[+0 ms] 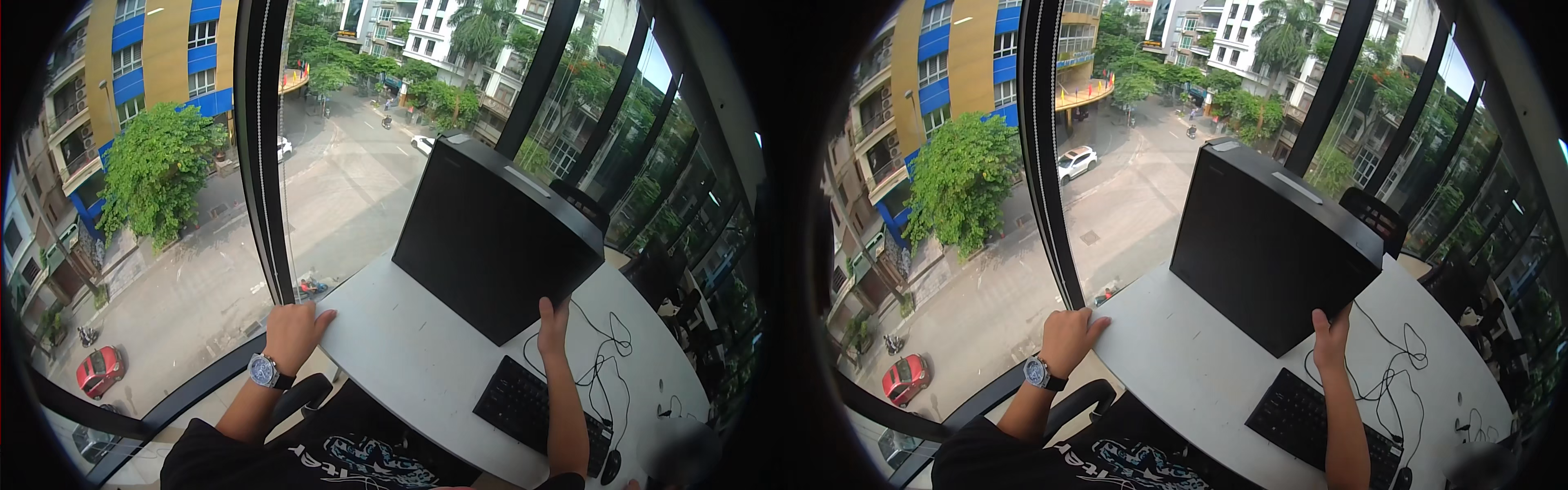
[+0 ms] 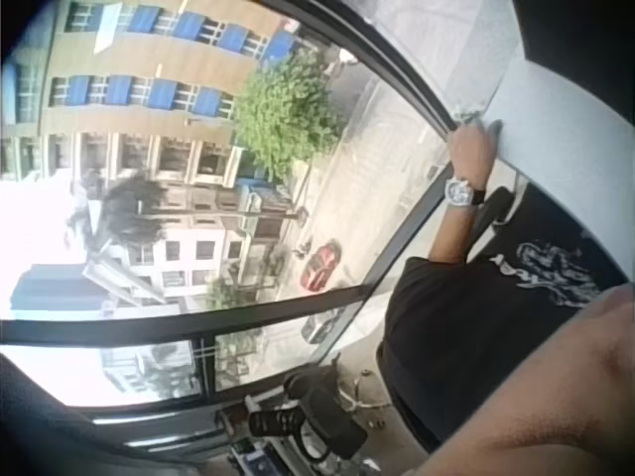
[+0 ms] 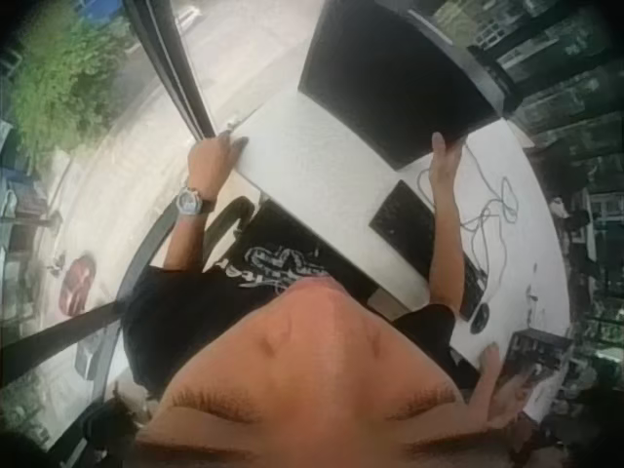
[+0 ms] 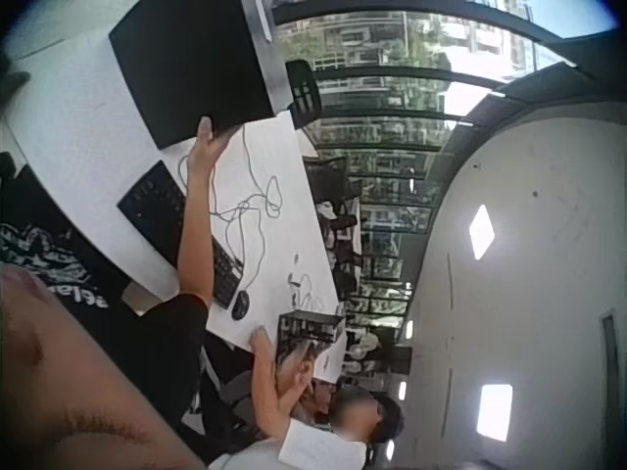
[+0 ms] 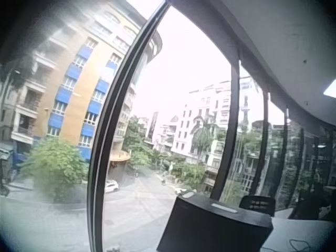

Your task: Disassembling a desktop PC tower to inspect or remove internal components like RAM modules.

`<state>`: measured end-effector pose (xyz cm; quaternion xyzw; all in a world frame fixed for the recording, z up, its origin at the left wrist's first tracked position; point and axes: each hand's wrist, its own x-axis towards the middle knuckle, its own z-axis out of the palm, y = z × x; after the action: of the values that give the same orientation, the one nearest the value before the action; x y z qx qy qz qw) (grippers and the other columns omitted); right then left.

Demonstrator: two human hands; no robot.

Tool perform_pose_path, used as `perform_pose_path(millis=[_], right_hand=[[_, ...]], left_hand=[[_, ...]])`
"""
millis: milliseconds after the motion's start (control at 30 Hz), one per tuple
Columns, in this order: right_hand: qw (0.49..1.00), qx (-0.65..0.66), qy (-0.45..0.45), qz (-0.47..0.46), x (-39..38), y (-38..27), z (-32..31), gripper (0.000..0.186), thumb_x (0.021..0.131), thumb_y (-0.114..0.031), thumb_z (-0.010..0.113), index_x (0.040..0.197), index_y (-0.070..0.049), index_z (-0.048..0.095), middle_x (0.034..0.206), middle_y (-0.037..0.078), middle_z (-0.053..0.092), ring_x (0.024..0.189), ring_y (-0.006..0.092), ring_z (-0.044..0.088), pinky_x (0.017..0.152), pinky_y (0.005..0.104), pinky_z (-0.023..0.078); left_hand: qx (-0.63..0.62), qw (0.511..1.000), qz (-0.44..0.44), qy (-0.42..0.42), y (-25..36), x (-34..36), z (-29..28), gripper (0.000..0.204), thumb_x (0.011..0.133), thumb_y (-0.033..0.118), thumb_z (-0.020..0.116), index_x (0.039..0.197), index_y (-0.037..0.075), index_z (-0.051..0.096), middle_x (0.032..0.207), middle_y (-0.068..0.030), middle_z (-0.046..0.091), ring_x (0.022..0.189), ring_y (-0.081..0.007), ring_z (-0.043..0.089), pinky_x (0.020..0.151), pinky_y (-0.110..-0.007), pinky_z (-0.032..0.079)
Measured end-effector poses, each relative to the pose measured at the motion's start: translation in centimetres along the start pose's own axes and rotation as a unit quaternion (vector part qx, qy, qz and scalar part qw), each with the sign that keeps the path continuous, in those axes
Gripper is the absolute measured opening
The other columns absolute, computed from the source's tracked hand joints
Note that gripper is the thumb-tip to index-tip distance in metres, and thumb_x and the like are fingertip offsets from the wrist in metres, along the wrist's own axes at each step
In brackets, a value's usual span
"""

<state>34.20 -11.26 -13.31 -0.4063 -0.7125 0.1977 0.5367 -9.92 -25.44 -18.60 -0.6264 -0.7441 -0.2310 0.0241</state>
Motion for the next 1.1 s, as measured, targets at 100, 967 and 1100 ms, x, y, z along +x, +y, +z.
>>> perform_pose_path(millis=[100, 967, 1100], right_hand=[[1.0, -0.003, -0.006, -0.002, -0.3, -0.9, 0.0, 0.082, 0.099, -0.035, 0.064, 0.159, 0.004, 0.023, 0.156, 0.022, 0.04, 0.145, 0.0342, 0.04, 0.122, 0.0427, 0.027], [0.944, 0.279, 0.139, 0.113, 7.6, 0.5, 0.5, 0.086, 0.101, -0.058, 0.057, 0.155, 0.002, 0.028, 0.149, 0.018, 0.047, 0.137, 0.0278, 0.051, 0.115, 0.0393, 0.044], [0.949, 0.277, 0.124, 0.087, 8.3, 1.1, 0.1, 0.083, 0.101, -0.061, 0.056, 0.149, 0.003, 0.036, 0.142, 0.017, 0.054, 0.131, 0.0269, 0.056, 0.111, 0.039, 0.047]], left_hand=[[-0.021, 1.0, -0.005, 0.006, -0.3, 0.1, -0.3, 0.049, 0.092, 0.045, 0.068, 0.069, 0.002, 0.067, 0.063, -0.019, 0.064, 0.063, -0.0396, 0.065, 0.063, -0.049, 0.05], [-0.649, 0.73, 0.199, -0.079, 11.0, 21.7, 0.6, 0.101, 0.08, 0.042, 0.087, 0.152, -0.001, 0.032, 0.136, -0.0186, 0.054, 0.129, -0.0267, 0.053, 0.111, -0.039, 0.042], [-0.629, 0.759, 0.169, -0.021, 11.2, 18.1, 0.0, 0.11, 0.078, 0.046, 0.087, 0.156, -0.001, 0.026, 0.143, -0.0211, 0.048, 0.135, -0.0288, 0.048, 0.115, -0.04, 0.037]])
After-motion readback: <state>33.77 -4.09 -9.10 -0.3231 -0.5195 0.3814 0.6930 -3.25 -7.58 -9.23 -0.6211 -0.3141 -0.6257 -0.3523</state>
